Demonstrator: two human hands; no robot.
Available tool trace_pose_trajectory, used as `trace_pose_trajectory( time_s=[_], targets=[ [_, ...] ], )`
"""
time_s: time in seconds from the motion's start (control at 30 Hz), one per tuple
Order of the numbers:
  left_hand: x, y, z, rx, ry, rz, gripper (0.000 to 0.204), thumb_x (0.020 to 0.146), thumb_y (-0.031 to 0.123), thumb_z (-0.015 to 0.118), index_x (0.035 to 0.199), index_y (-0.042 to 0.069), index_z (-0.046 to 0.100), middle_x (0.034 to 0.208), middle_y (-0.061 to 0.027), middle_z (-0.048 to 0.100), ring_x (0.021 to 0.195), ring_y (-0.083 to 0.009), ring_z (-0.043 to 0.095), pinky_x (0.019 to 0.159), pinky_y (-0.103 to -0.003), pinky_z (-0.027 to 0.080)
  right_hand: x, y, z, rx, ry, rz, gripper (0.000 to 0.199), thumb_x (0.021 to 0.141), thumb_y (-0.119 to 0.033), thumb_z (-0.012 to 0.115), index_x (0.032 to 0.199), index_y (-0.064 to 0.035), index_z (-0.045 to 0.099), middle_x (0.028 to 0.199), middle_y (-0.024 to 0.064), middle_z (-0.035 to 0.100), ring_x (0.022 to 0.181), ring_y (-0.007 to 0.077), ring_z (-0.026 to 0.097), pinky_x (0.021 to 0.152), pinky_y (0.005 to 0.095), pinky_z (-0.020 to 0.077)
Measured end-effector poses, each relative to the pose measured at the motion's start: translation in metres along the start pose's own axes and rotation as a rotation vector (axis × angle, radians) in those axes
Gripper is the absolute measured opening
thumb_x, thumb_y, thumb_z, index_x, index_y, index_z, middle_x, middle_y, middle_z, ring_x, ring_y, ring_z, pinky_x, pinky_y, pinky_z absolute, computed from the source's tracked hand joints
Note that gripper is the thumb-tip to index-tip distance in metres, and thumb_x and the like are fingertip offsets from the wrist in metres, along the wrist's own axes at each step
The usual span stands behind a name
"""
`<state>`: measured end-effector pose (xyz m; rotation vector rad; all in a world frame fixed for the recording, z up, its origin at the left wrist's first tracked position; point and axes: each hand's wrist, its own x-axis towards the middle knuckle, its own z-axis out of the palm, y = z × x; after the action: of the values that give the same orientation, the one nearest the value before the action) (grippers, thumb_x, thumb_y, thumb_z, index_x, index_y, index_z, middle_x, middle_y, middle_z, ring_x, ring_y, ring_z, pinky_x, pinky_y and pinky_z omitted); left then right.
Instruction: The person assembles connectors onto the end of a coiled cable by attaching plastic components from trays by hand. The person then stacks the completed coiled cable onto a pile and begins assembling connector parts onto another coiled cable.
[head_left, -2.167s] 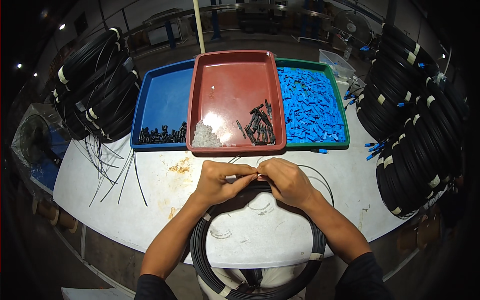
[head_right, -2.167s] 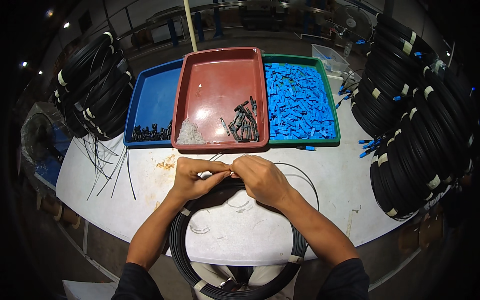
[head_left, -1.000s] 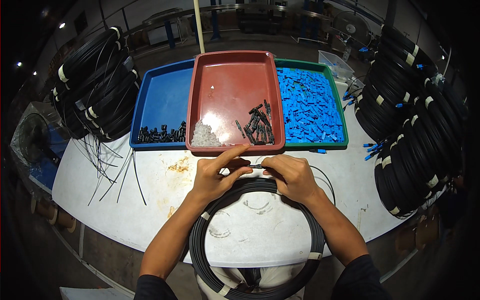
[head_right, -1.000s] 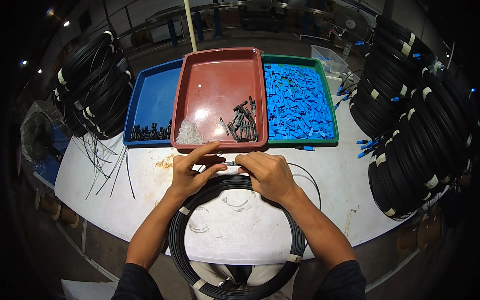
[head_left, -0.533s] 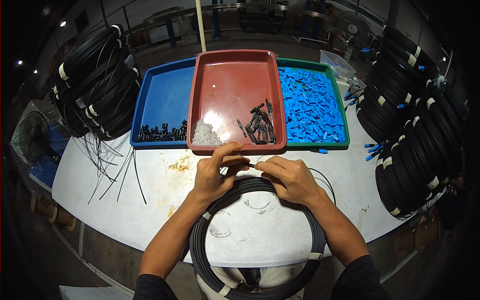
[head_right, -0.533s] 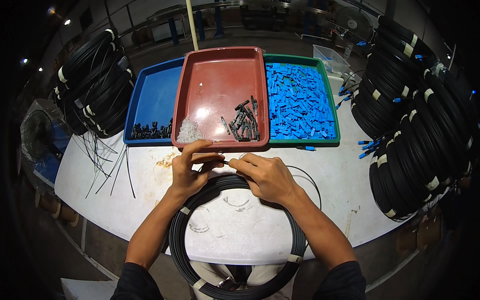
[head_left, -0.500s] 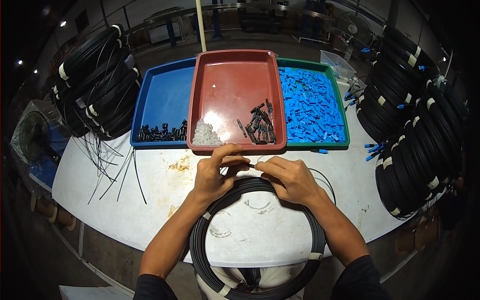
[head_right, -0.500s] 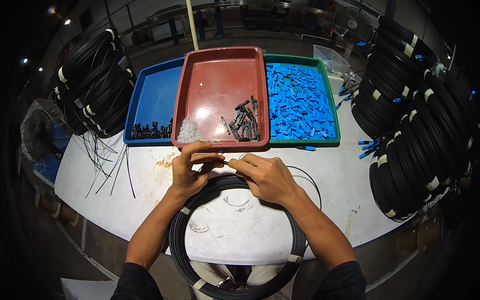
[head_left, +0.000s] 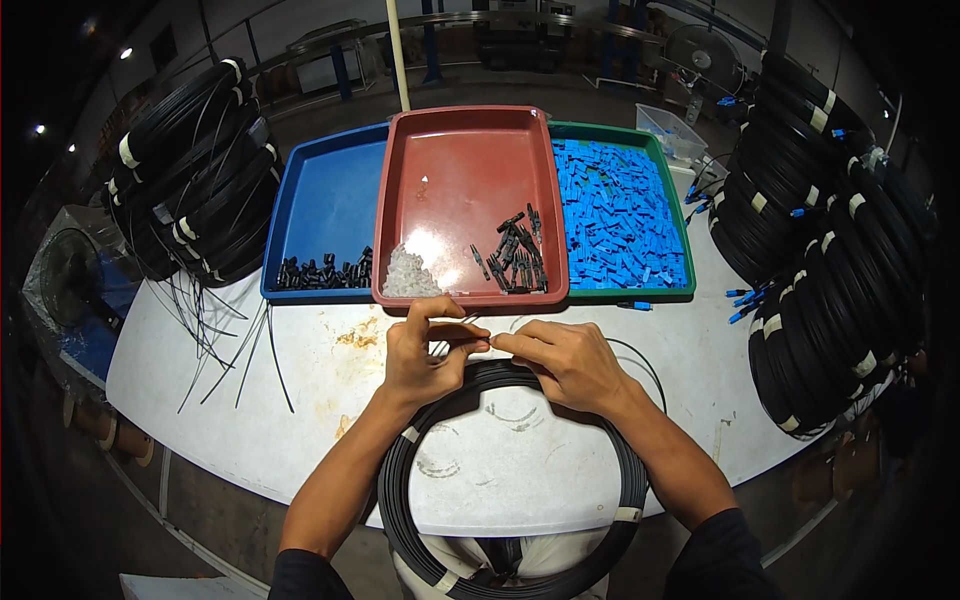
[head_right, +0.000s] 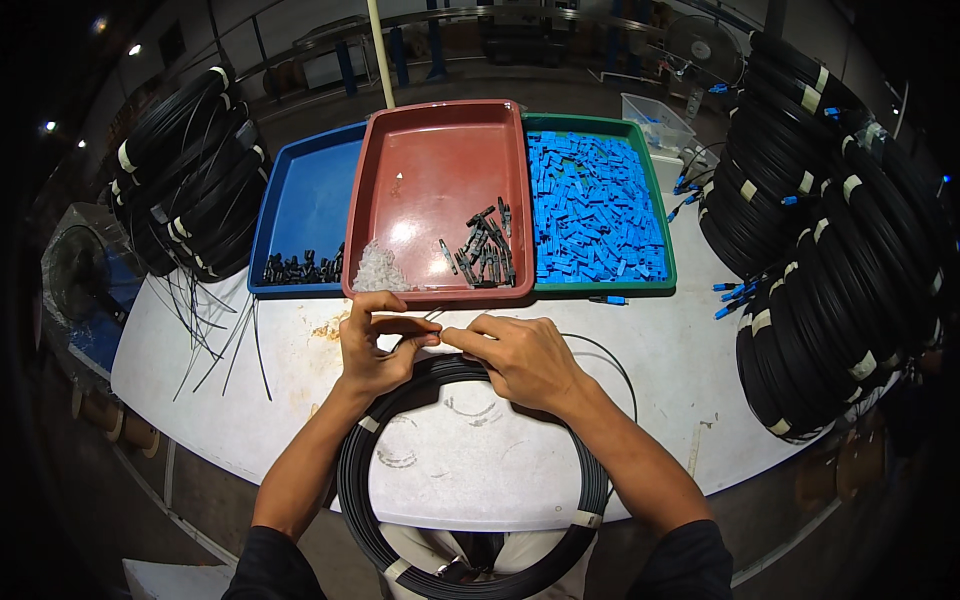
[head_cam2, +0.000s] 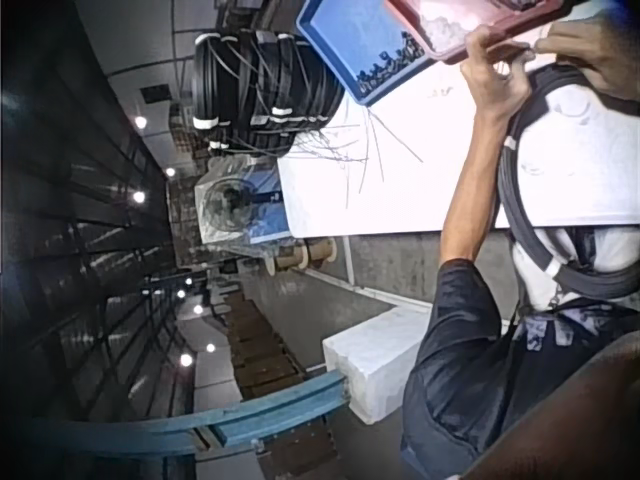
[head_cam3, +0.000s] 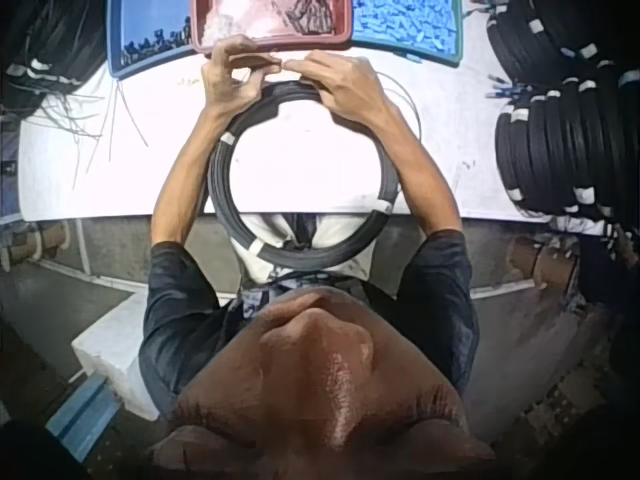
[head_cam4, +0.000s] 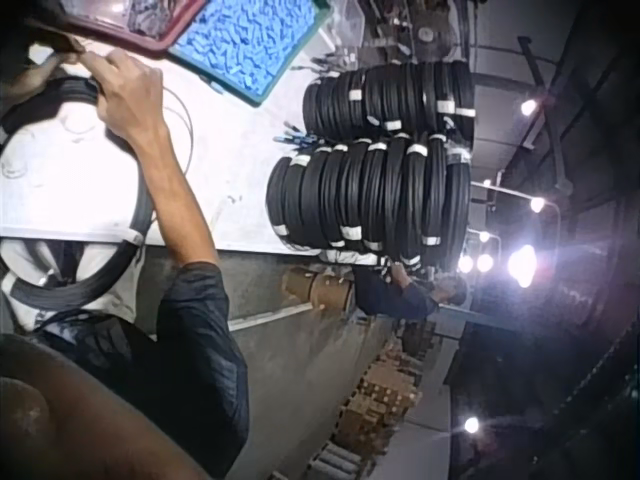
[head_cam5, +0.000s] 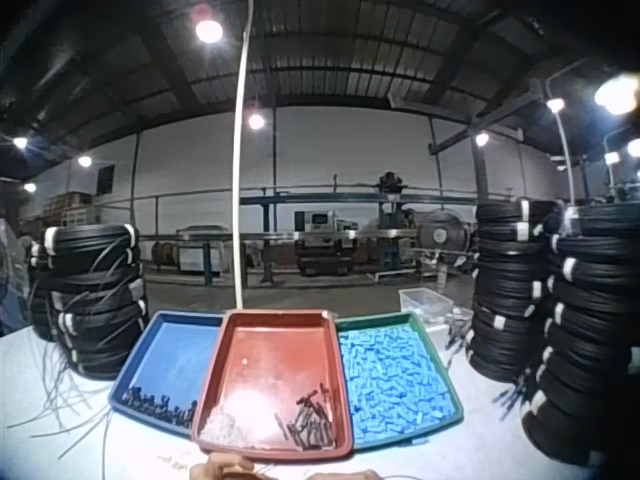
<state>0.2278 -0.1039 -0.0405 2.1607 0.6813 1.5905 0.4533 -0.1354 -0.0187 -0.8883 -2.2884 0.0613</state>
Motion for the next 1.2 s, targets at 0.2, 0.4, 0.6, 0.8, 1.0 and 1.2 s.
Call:
trace_pose_trajectory(
  time_s=[0.2, 0.4, 0.6, 0.8, 1.0, 1.2],
  targets=[
    [0.004, 0.008, -0.004, -0.030, -0.086, -0.081, 0.033, 0.079, -0.010, 0.077, 0.099, 0.001, 0.053, 0.086, -0.0143, 0.072, 0.082, -0.0223, 0.077, 0.073, -0.030, 0.062, -0.001, 0.004, 0.004, 0.008, 0.094, -0.053, 0.053, 0.071, 0.006, 0.066, 0.119, -0.0145, 0.072, 0.098, 0.0070, 0.071, 0.081, 0.0269, 0.069, 0.069, 0.0384, 0.0555],
    [0.031, -0.014, -0.064, 0.138, 0.368, -0.057, 0.025, 0.091, 0.001, 0.070, 0.113, 0.002, 0.057, 0.100, -0.0150, 0.076, 0.090, -0.0184, 0.073, 0.084, -0.029, 0.055, 0.001, 0.006, 0.000, -0.023, 0.184, -0.037, 0.050, 0.067, 0.009, 0.064, 0.112, -0.0111, 0.074, 0.096, 0.0072, 0.071, 0.082, 0.0249, 0.067, 0.070, 0.0379, 0.0507],
    [0.018, -0.050, -0.091, 0.347, 0.439, -0.108, 0.016, 0.089, 0.005, 0.070, 0.105, 0.003, 0.066, 0.092, -0.0092, 0.078, 0.079, -0.0146, 0.074, 0.071, -0.026, 0.055, 0.000, 0.008, 0.001, -0.053, 0.228, -0.040, 0.039, 0.067, 0.004, 0.068, 0.104, -0.0073, 0.073, 0.092, 0.0072, 0.070, 0.082, 0.0245, 0.063, 0.071, 0.0367, 0.0402],
    [0.017, -0.052, -0.091, 0.579, 0.285, -0.122, 0.015, 0.084, 0.009, 0.072, 0.096, 0.008, 0.079, 0.094, -0.0099, 0.078, 0.087, -0.0252, 0.075, 0.079, -0.034, 0.057, 0.001, 0.006, -0.002, -0.100, 0.248, -0.022, 0.045, 0.067, 0.011, 0.061, 0.105, -0.0089, 0.075, 0.093, 0.0053, 0.069, 0.086, 0.0221, 0.062, 0.075, 0.0369, 0.0396],
    [0.023, -0.049, -0.086, 0.766, 0.099, -0.106, 0.011, 0.080, 0.016, 0.072, 0.086, 0.012, 0.080, 0.118, -0.0042, 0.075, 0.124, -0.0286, 0.056, 0.106, -0.043, 0.034, 0.001, 0.007, -0.002, -0.094, 0.266, -0.010, 0.041, 0.071, 0.011, 0.058, 0.103, -0.0083, 0.074, 0.094, 0.0048, 0.069, 0.088, 0.0221, 0.062, 0.077, 0.0367, 0.0401],
    [0.051, -0.053, -0.070, 0.739, -0.084, -0.115, 0.016, 0.079, 0.016, 0.075, 0.092, 0.010, 0.080, 0.121, -0.0069, 0.074, 0.122, -0.0290, 0.058, 0.105, -0.045, 0.039, -0.001, 0.007, -0.002, -0.069, 0.253, -0.001, 0.043, 0.069, 0.012, 0.057, 0.104, -0.0072, 0.074, 0.098, 0.0062, 0.069, 0.093, 0.0231, 0.064, 0.079, 0.0379, 0.0431]
  ],
)
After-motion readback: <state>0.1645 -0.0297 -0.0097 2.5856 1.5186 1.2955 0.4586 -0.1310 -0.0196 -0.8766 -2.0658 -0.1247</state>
